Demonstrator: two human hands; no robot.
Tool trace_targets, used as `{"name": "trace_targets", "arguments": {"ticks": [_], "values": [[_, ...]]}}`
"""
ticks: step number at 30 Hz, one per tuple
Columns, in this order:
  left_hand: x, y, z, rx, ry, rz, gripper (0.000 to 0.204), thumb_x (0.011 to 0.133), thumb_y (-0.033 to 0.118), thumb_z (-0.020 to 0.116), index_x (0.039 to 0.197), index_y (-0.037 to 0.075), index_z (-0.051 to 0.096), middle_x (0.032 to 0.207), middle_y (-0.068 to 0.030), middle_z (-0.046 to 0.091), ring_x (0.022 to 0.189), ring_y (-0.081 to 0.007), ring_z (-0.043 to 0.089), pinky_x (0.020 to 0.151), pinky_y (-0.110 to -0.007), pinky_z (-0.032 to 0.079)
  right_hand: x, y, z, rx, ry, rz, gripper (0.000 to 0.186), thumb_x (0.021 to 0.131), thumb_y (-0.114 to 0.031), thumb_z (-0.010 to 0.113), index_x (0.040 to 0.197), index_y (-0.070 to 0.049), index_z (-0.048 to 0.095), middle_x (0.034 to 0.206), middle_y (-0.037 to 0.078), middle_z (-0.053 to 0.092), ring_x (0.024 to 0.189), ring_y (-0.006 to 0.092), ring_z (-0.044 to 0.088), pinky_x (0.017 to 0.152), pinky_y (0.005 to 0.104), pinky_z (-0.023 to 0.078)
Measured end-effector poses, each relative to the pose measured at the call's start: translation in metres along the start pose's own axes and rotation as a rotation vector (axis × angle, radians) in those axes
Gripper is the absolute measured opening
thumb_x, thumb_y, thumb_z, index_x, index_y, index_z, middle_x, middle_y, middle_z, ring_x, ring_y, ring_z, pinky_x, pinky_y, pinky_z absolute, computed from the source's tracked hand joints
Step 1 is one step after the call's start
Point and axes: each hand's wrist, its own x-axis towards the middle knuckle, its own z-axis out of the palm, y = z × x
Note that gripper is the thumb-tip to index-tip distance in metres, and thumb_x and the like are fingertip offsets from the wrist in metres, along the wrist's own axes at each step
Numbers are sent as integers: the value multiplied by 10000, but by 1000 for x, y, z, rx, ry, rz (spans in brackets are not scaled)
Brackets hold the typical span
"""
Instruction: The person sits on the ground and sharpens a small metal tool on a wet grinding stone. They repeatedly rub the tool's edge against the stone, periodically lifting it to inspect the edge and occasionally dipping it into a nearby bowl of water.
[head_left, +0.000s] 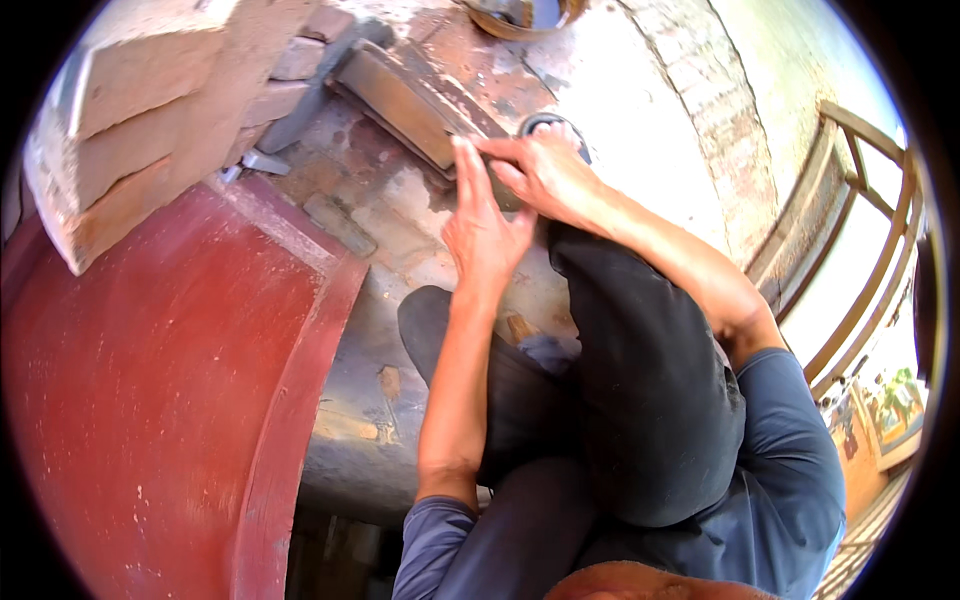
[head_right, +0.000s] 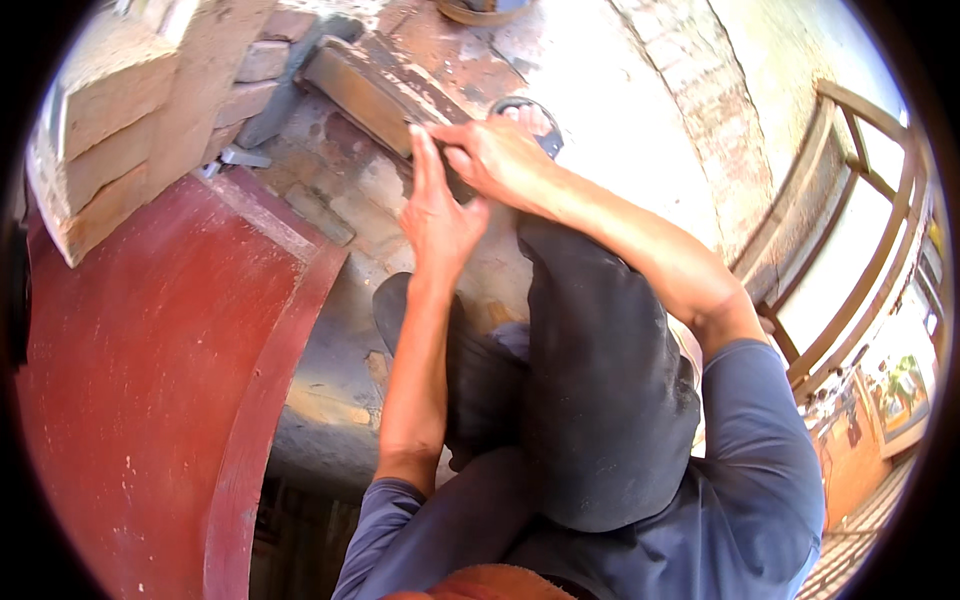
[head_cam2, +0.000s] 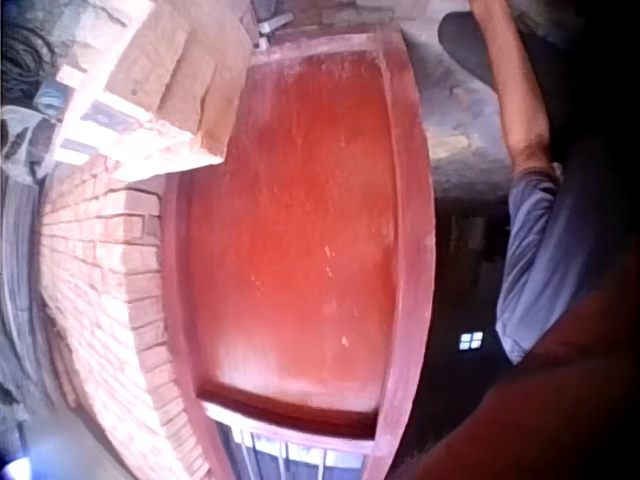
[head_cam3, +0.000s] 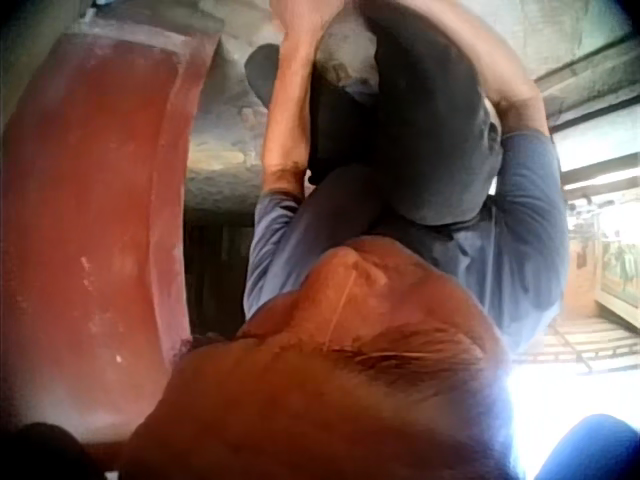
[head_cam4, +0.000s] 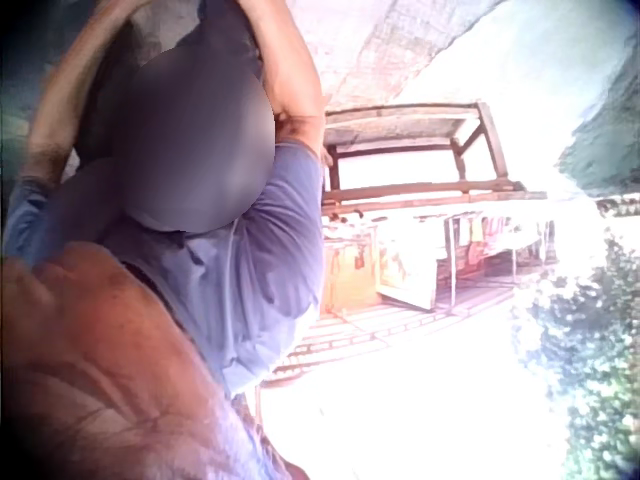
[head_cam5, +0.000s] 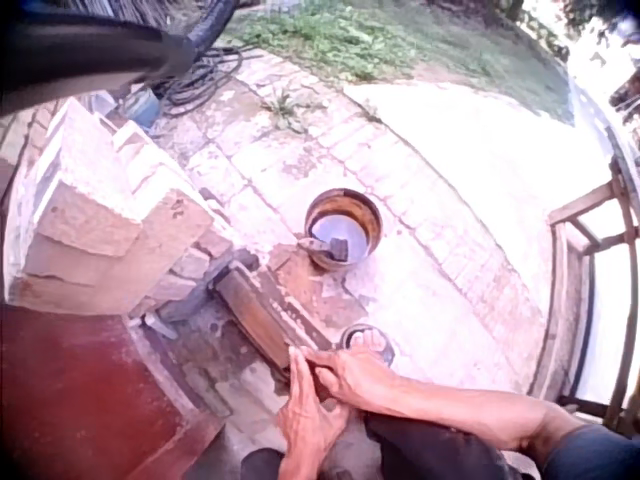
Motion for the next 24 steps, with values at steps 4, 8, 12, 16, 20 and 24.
{"name": "trace_targets", "arguments": {"ticks": [4,8,12,16,20,24], "values": [[-7,10,-3,-22,-53,-56,1225,776,264,881,1745,57,161,1780,-235,295,1377,-468,613,994,-506,597,-11,8,0,-111,6,-35,457,994,-127,589,1431,-96,719,988,287,773,940,497,727,846,553,569],[10,-1,-4,-18,63,6,1238,767,250,887,1747,63,154,1783,-230,293,1424,-457,580,1021,-498,588,14,-17,-11,25,-63,31,446,986,-121,593,1409,-82,731,974,272,773,894,486,733,871,552,556],[-9,11,-10,-26,-167,-144,1247,762,246,884,1747,50,145,1789,-215,287,1408,-440,602,994,-492,600,-12,7,3,-88,32,-52,453,977,-108,605,1410,-84,735,986,265,778,879,480,740,844,541,558],[1,5,-6,-20,-24,-57,1231,763,235,873,1744,42,155,1788,-218,289,1383,-442,619,982,-495,605,2,7,8,-29,55,-76,452,972,-102,600,1402,-61,731,964,275,772,870,482,736,839,547,558],[1,-6,1,18,27,3,1224,758,216,868,1745,53,163,1793,-202,286,1305,-455,665,950,-500,609,2,-5,1,-22,72,-105,442,983,-125,618,1406,-51,725,915,280,755,823,474,732,798,530,572],[-13,5,-1,-19,-43,-51,1195,769,226,857,1743,63,184,1792,-192,292,1266,-468,680,943,-505,609,-13,14,9,-4,71,-92,435,995,-129,610,1407,-57,726,917,271,758,848,466,738,814,529,575]]}}
